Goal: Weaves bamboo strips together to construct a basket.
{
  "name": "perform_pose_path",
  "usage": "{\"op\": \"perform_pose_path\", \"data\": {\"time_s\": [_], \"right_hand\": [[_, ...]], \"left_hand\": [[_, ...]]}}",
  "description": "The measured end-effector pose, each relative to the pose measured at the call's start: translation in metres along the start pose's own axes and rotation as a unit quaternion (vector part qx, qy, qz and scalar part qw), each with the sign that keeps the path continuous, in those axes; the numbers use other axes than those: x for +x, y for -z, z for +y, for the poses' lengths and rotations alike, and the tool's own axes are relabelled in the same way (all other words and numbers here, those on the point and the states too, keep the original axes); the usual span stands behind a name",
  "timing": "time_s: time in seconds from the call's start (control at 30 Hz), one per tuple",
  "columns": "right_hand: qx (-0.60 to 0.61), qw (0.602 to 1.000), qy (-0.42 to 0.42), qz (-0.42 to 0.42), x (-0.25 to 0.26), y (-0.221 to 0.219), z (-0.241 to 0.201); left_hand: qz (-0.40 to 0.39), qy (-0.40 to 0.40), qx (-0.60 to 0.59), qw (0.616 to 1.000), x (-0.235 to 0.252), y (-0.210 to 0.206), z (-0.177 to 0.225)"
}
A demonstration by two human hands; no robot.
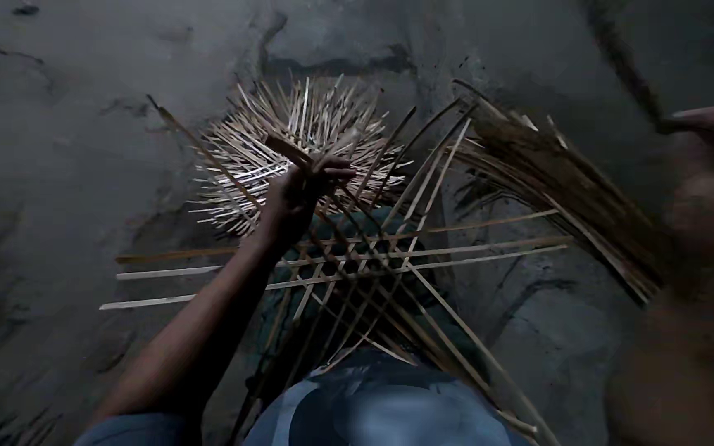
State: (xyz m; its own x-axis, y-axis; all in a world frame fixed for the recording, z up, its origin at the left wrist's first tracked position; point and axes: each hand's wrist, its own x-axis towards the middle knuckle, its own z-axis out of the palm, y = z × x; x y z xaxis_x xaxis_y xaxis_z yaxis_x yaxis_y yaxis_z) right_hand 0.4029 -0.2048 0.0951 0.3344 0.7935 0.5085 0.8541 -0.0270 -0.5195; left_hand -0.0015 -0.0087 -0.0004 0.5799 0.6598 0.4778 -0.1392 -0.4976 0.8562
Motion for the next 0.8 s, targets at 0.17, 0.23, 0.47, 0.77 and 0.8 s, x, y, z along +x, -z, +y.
{"op": "perform_pose_path", "data": {"time_s": [0.17,0.23,0.47,0.77,0.8], "right_hand": [[0.109,0.968,0.041,-0.223,-0.005,-0.163,-0.048],[0.101,0.949,0.034,-0.298,-0.014,-0.202,-0.044],[0.082,0.949,0.032,-0.302,-0.038,-0.237,-0.025],[0.113,0.95,0.073,-0.283,-0.04,-0.242,-0.015],[0.115,0.95,0.074,-0.281,-0.04,-0.244,-0.012]], "left_hand": [[0.017,-0.036,0.082,0.996,-0.012,-0.002,-0.011],[0.005,-0.031,0.093,0.995,-0.011,-0.001,-0.012],[0.22,0.152,0.3,0.916,-0.033,-0.002,-0.033],[0.074,0.172,0.544,0.818,-0.091,-0.049,-0.065],[0.071,0.17,0.551,0.814,-0.091,-0.049,-0.067]]}}
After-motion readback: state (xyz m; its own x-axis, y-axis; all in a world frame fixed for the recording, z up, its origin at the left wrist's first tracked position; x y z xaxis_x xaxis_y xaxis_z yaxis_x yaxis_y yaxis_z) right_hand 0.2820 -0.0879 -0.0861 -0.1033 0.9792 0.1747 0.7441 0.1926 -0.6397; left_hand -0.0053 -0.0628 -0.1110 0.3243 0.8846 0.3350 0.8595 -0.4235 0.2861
